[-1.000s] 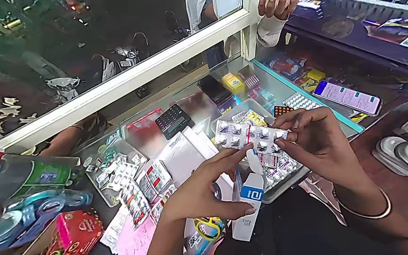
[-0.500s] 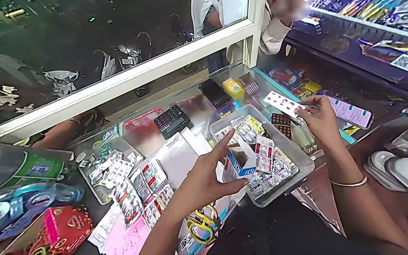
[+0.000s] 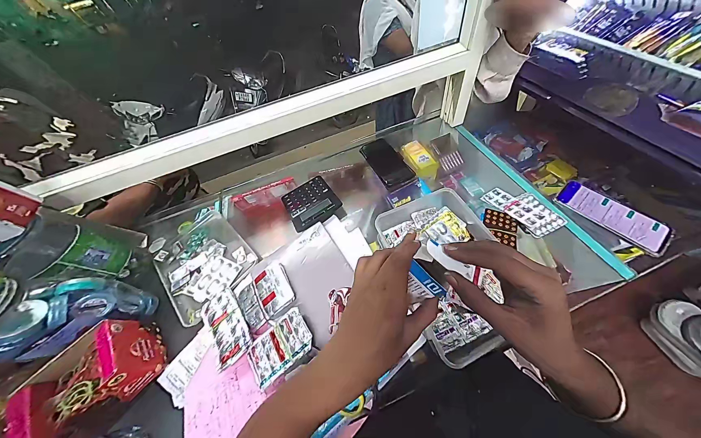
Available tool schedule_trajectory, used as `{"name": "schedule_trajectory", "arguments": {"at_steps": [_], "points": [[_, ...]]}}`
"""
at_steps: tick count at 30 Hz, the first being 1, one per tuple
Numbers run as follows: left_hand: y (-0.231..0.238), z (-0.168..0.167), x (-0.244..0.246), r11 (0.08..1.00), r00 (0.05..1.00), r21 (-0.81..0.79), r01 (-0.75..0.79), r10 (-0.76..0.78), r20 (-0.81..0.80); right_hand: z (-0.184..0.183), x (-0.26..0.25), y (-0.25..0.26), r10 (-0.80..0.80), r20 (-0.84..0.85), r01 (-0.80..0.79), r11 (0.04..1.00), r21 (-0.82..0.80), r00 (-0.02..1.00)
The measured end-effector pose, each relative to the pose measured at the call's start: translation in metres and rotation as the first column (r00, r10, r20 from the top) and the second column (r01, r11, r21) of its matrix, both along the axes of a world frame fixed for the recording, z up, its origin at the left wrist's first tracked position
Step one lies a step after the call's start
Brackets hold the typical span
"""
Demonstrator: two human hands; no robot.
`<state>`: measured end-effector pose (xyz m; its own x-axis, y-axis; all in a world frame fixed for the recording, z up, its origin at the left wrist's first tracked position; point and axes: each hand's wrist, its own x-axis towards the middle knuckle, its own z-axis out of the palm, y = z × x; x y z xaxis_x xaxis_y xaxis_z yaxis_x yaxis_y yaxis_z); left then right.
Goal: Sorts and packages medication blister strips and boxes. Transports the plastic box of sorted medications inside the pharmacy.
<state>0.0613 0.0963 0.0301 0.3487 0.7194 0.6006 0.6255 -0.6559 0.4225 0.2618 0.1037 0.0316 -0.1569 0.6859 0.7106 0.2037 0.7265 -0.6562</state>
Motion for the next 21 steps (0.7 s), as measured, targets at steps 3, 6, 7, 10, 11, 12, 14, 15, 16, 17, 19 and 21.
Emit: {"name": "schedule_trajectory", "arguments": {"at_steps": [3, 6, 7, 10, 11, 12, 14, 15, 16, 17, 19, 21], "points": [[-0.001, -0.001, 0.004, 0.996, 0.998, 0.069, -0.056, 0.055, 0.016, 0.001, -0.006, 0.000, 0.041, -0.078, -0.042, 0.999, -0.009, 0.996], [-0.002, -0.001, 0.005, 0.987, 0.998, 0.144, -0.066, 0.065, 0.009, 0.005, -0.004, 0.001, 0.106, -0.197, -0.133, 0.983, -0.130, 0.975], [-0.002, -0.001, 0.005, 0.984, 0.998, 0.167, -0.065, 0.068, -0.012, 0.007, -0.003, 0.002, 0.113, -0.249, -0.162, 0.970, -0.184, 0.962], [-0.004, 0.000, 0.008, 0.969, 0.991, 0.240, -0.048, 0.076, -0.107, 0.007, 0.002, 0.010, 0.070, -0.409, -0.232, 0.902, -0.363, 0.910], [-0.005, 0.000, 0.009, 0.967, 0.989, 0.250, -0.048, 0.081, -0.125, 0.007, 0.003, 0.011, 0.048, -0.451, -0.255, 0.874, -0.412, 0.891], [-0.005, -0.001, 0.009, 0.965, 0.988, 0.257, -0.054, 0.089, -0.127, 0.007, 0.003, 0.012, 0.035, -0.472, -0.263, 0.866, -0.426, 0.881], [-0.005, -0.003, 0.010, 0.963, 0.990, 0.259, -0.075, 0.104, -0.099, 0.002, 0.002, 0.009, 0.051, -0.426, -0.209, 0.919, -0.333, 0.903], [-0.005, -0.003, 0.010, 0.963, 0.991, 0.257, -0.081, 0.105, -0.083, 0.000, -0.001, 0.007, 0.050, -0.378, -0.152, 0.957, -0.245, 0.925], [-0.005, -0.003, 0.010, 0.964, 0.991, 0.252, -0.087, 0.109, -0.074, -0.002, -0.003, 0.004, 0.032, -0.334, -0.093, 0.982, -0.167, 0.942], [-0.005, -0.003, 0.011, 0.965, 0.991, 0.248, -0.089, 0.111, -0.075, -0.003, -0.005, 0.003, 0.014, -0.309, -0.053, 0.992, -0.118, 0.951], [-0.006, -0.001, 0.012, 0.961, 0.985, 0.258, -0.097, 0.129, -0.114, -0.002, -0.005, 0.004, 0.009, -0.314, -0.053, 0.990, -0.131, 0.950], [-0.007, -0.002, 0.011, 0.959, 0.977, 0.277, -0.060, 0.113, -0.179, -0.001, -0.003, 0.008, 0.022, -0.368, -0.115, 0.966, -0.233, 0.929]]}}
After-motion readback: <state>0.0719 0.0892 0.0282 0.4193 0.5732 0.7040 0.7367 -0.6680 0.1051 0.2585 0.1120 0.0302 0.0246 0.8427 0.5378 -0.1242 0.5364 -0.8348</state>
